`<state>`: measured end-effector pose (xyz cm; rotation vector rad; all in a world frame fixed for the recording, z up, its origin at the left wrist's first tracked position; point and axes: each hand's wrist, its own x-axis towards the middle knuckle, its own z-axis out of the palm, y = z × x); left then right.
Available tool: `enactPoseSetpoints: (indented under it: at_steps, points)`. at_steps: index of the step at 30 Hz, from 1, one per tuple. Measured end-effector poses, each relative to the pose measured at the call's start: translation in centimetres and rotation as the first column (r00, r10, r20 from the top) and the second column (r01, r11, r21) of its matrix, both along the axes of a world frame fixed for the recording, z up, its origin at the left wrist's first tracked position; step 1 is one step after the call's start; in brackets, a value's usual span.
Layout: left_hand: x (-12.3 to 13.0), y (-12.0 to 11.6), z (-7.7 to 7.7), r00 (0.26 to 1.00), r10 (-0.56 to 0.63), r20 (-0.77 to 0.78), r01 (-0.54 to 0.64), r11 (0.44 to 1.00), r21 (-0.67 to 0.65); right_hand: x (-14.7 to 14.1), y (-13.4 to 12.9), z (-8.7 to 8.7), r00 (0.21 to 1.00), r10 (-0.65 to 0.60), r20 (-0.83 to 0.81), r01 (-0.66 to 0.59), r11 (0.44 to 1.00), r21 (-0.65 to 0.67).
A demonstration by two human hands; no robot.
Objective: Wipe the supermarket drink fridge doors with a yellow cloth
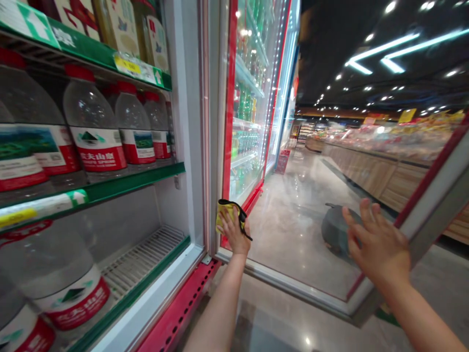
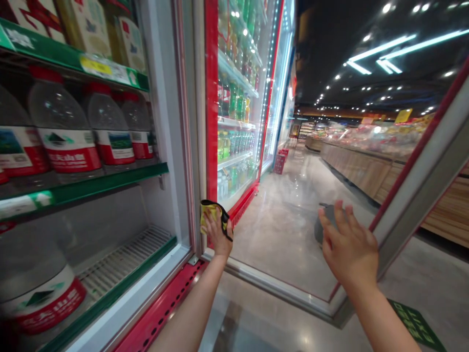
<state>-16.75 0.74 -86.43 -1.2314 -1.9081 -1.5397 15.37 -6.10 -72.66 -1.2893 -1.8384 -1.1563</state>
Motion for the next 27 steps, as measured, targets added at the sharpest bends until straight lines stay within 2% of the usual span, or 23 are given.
enactPoseSetpoints:
  at_steps: [2,3,5,7,9,11,13,15,17,18,20,21,23,25,26,27]
  points:
    - [1.9,0.3,2.6,0.995,0.041,0.09,-0.043,0.999,0.03,0.1,0.0,0.1,1.0,-0.002,-0.006,0.002,1.0,-0.022]
    - [3.2,0.4,3.7,0.995,0.044,0.089,-0.048,0.998,0.04,0.1,0.0,0.1,1.0,0.0,-0.012,0.0,1.0,-0.027]
    - [5.7,0.3,4.8,1.0,-0.001,-0.028,0.002,0.999,0.037,0.2,0.1,0.0,1.0,0.008,-0.024,-0.009,1.0,-0.03]
    - [7.2,-0.2,4.0,0.964,-0.115,-0.239,0.12,0.993,0.005,0.3,0.3,-0.1,0.999,0.025,-0.032,-0.026,0.999,-0.026]
    - [7.2,-0.7,1.7,0.877,-0.232,-0.42,0.243,0.97,-0.029,0.5,0.6,-0.2,0.998,0.051,-0.034,-0.052,0.998,-0.028]
    - [6.0,-1.1,-0.7,0.809,-0.292,-0.511,0.317,0.948,-0.04,0.7,0.8,-0.3,0.996,0.081,-0.036,-0.082,0.996,-0.037]
    - [4.9,-1.2,-1.4,0.805,-0.3,-0.511,0.32,0.946,-0.05,0.8,1.0,-0.2,0.994,0.099,-0.043,-0.101,0.994,-0.046]
    - [5.1,-0.8,0.1,0.883,-0.236,-0.405,0.242,0.97,-0.038,0.9,1.1,-0.2,0.994,0.099,-0.05,-0.102,0.993,-0.056]
    - [7.0,-0.2,3.0,0.971,-0.111,-0.212,0.113,0.994,-0.004,0.8,1.2,-0.1,0.994,0.092,-0.054,-0.096,0.993,-0.068]
    - [8.2,0.0,4.4,0.989,-0.07,-0.133,0.073,0.997,0.014,0.8,1.2,-0.1,0.994,0.089,-0.055,-0.093,0.993,-0.076]
    - [10.7,0.2,6.1,0.988,-0.091,-0.127,0.094,0.995,0.017,0.9,1.3,-0.1,0.994,0.089,-0.059,-0.095,0.991,-0.092]
    - [11.4,0.2,6.1,0.973,-0.135,-0.185,0.139,0.99,0.009,0.9,1.4,-0.1,0.993,0.095,-0.066,-0.101,0.99,-0.099]
    - [11.6,0.1,4.5,0.89,-0.254,-0.379,0.263,0.964,-0.027,1.2,1.6,-0.2,0.987,0.131,-0.091,-0.141,0.984,-0.112]
    - [10.2,-0.1,1.8,0.746,-0.354,-0.563,0.38,0.922,-0.077,1.8,2.0,-0.3,0.968,0.214,-0.134,-0.231,0.965,-0.123]
    - [9.2,-0.1,0.5,0.682,-0.383,-0.623,0.421,0.902,-0.094,2.2,2.2,-0.3,0.95,0.268,-0.159,-0.289,0.949,-0.129]
    - [8.3,-0.1,-0.4,0.656,-0.399,-0.641,0.431,0.895,-0.115,2.7,2.4,-0.4,0.929,0.324,-0.18,-0.349,0.927,-0.135]
